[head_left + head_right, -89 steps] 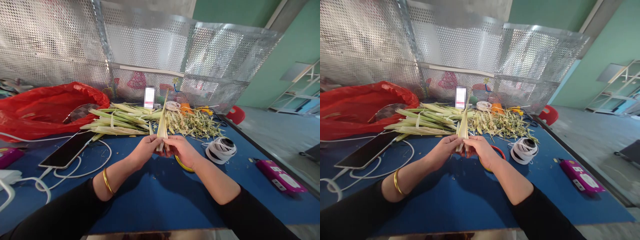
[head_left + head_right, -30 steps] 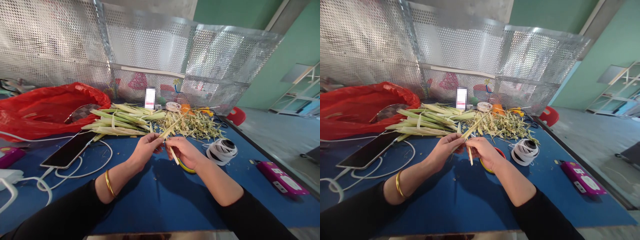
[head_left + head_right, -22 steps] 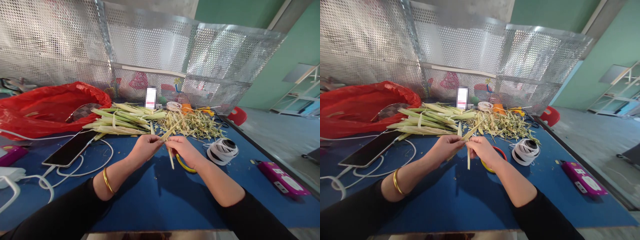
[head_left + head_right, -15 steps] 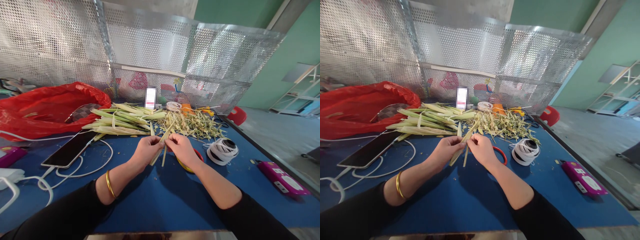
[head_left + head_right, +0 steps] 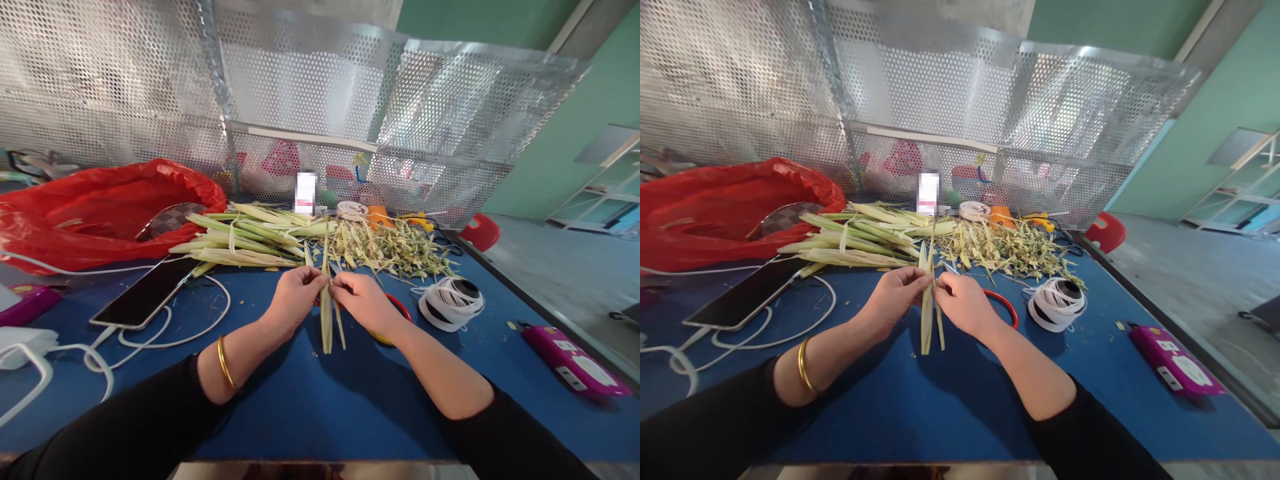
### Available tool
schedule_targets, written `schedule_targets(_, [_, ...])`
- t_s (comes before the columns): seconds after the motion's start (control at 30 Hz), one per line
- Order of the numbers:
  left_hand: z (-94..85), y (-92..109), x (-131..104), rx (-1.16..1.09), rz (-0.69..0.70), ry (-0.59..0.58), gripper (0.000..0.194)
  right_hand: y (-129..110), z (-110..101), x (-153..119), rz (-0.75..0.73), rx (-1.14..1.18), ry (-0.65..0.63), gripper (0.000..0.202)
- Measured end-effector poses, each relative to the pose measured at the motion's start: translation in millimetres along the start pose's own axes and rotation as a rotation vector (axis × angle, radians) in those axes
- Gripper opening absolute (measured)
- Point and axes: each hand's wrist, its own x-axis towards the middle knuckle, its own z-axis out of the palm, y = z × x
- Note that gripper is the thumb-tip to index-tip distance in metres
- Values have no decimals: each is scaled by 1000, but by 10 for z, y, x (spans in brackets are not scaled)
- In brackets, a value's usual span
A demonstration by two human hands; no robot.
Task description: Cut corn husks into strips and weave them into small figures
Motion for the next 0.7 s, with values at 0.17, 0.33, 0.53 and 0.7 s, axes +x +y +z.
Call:
schedule_targets(0.17, [-18, 17, 7, -56, -3, -7, 27, -70, -9, 9, 159, 360, -37, 22])
schedule_targets(0.33, [-22, 21, 20, -95, -19, 11, 28, -94, -30, 3, 193, 453, -46, 23])
schedule_targets(0.53, [-4, 52, 3, -152, -58, -35, 31, -87, -68, -8, 290, 678, -118, 22])
schedule_targets(0.7, [-5, 60, 7, -177, -88, -12, 31, -103, -130, -16, 302, 864, -150, 18])
